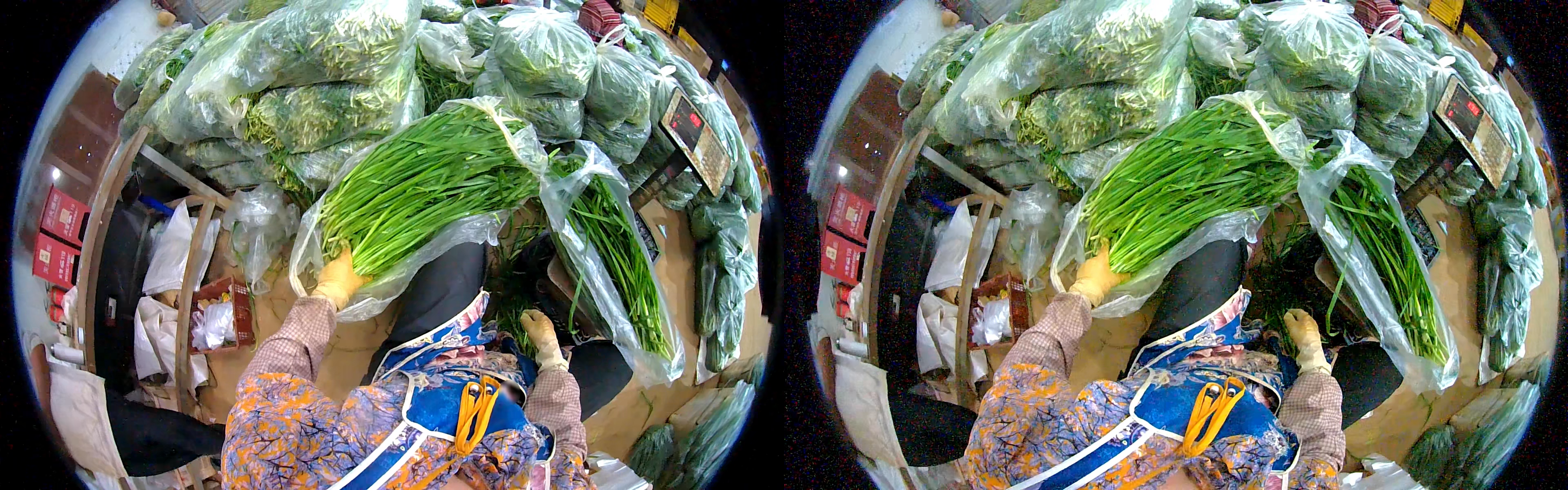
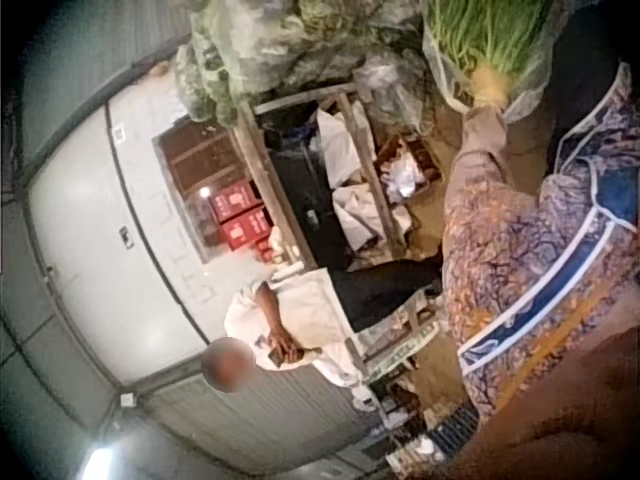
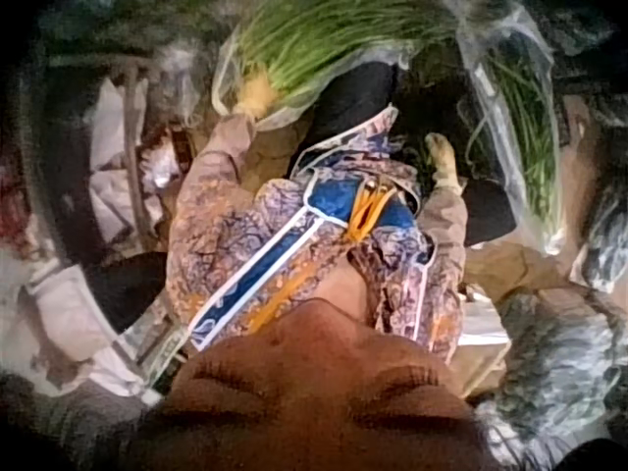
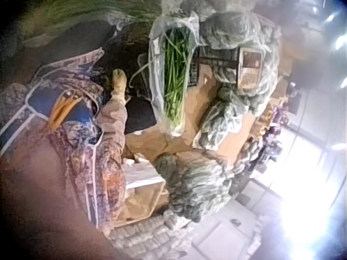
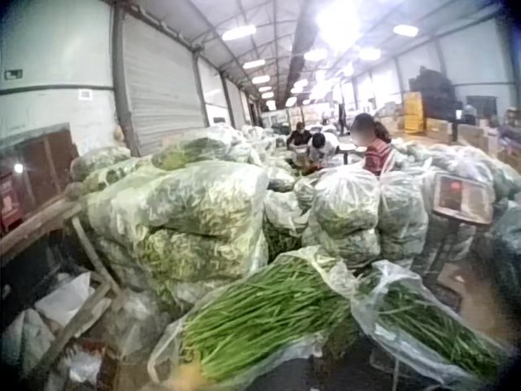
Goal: The person sorts bunches of green onions by hand, places them into plastic bags, and weighs the bags on a digital scale. They tie the bags and organize them on the floor of the market.
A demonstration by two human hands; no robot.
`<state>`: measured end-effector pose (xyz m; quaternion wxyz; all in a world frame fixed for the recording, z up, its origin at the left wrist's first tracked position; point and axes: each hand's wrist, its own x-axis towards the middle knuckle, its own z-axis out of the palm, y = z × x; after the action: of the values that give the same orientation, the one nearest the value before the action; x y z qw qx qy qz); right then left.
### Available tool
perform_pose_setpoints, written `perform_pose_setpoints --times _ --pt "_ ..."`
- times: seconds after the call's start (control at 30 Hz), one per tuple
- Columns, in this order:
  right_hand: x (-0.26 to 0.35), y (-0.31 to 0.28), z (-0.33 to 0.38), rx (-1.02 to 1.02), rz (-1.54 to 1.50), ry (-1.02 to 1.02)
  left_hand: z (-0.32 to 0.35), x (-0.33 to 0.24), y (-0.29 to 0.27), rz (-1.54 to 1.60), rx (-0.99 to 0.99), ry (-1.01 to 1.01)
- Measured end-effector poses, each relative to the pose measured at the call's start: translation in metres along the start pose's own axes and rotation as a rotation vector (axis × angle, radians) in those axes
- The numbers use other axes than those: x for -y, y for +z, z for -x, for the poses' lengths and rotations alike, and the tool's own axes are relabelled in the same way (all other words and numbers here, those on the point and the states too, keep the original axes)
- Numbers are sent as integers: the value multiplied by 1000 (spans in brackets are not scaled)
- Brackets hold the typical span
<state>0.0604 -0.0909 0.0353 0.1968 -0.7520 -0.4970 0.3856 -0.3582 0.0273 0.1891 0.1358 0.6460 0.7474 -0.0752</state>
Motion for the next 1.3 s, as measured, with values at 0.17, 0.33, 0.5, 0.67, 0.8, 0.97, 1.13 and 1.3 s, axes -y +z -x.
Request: perform_pose_setpoints --times 0.17,0.33,0.5,0.67,0.8,0.97,1.13,1.3 --pt "2 -1 3 5 0 -51 -18 25 -72 -401 -436 461" --pt "-8 1 1 4 18 -18 -3 -18 -185 -599 -775 547" --pt "0 -2 4 31 9 1 -7 4 -305 -376 -1179 707" --pt "16 -11 11 33 -33 -79 -15 7 -317 299 -1189 329" --pt "55 -16 20 70 -88 -147 -56 17 -217 1475 -168 399" --pt "115 -38 26 207 -433 -242 -30 -22 -117 1859 592 365" --pt "215 -79 38 563 -802 -275 22 -85 -27 2122 801 187" --pt "229 -54 4 515 -901 -236 57 -160 30 2119 979 341"
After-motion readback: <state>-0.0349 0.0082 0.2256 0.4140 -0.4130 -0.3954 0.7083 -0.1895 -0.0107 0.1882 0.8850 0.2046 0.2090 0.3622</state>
